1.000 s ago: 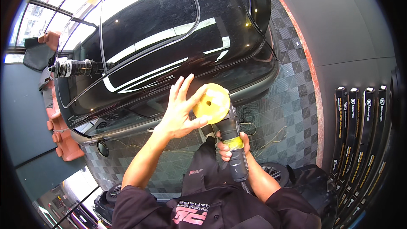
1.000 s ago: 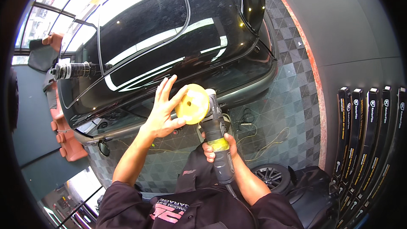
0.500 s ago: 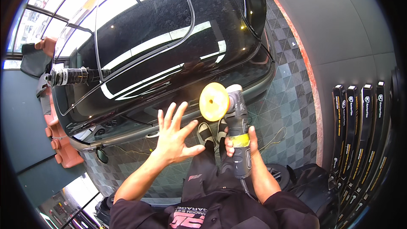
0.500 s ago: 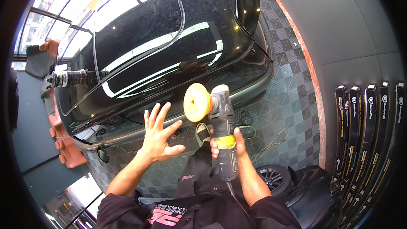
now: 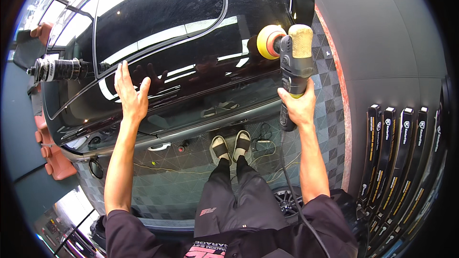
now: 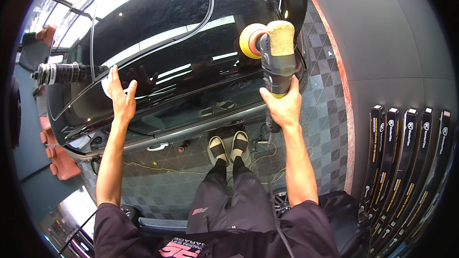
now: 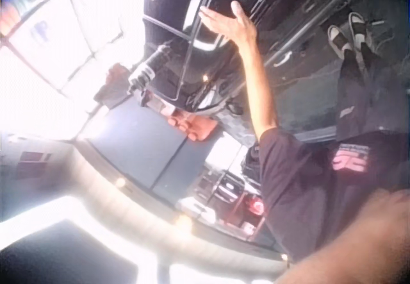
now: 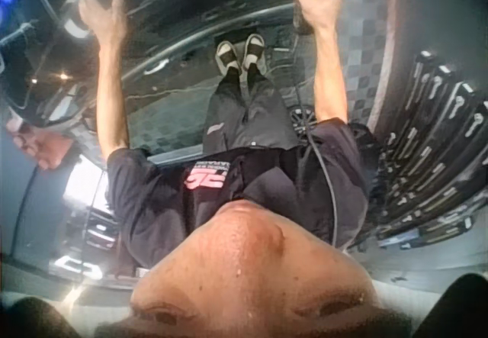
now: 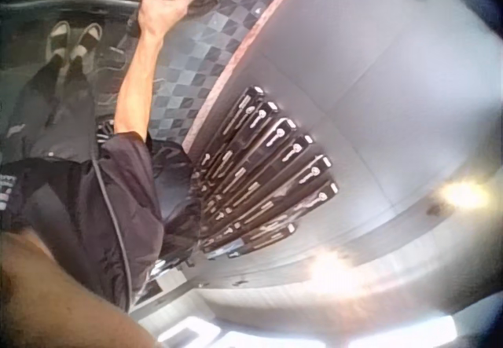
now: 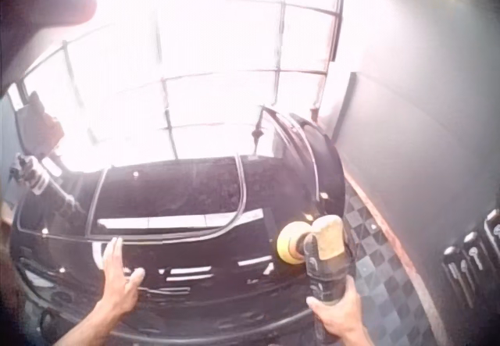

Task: The person applies a liquid compound from a bottle onto a yellow polishing pad attached to a rotary polisher. They then use the polisher to buff the rear trunk and side panels of a black car, moving the tool in circular and sweeping motions across the vehicle's surface.

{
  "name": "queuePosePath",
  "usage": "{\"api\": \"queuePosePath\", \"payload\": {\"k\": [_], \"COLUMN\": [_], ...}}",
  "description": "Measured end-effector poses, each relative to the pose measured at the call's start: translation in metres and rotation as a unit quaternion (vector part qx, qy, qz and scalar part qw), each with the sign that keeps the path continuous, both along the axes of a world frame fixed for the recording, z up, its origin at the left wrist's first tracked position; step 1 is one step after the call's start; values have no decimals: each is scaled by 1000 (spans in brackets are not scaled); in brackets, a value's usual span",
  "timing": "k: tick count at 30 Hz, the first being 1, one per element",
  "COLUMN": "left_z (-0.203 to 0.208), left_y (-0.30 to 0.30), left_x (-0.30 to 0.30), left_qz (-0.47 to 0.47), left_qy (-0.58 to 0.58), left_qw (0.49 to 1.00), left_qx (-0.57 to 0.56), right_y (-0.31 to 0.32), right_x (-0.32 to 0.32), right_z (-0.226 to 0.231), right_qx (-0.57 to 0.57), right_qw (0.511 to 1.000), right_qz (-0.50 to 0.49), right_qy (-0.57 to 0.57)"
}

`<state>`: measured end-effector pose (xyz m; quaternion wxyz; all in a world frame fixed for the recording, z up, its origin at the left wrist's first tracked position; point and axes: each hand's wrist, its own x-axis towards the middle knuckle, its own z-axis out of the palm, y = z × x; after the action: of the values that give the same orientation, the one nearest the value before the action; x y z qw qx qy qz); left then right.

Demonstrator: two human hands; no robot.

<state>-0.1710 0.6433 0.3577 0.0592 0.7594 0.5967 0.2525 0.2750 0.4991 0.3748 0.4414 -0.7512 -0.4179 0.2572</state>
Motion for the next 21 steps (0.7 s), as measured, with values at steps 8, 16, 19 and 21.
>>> {"api": "queuePosePath", "payload": {"k": [8,16,19,21], "left_z": [12,64,67,50], "left_y": [-79,-58,-47,-36], "left_x": [95,147,125,90], "left_qz": [8,-34,53,43], "left_qy": [-276,-632,-563,-660], "left_qw": [958,745,796,720], "left_qx": [-73,-209,-217,-210], "right_y": [33,46,58,72], "right_x": [-83,-195,-206,-225], "right_z": [53,75,39,52], "right_qx": [-86,-73,-36,-106], "right_qw": [995,975,953,918], "right_qz": [42,182,289,380], "right_qy": [-30,103,-90,50]}}
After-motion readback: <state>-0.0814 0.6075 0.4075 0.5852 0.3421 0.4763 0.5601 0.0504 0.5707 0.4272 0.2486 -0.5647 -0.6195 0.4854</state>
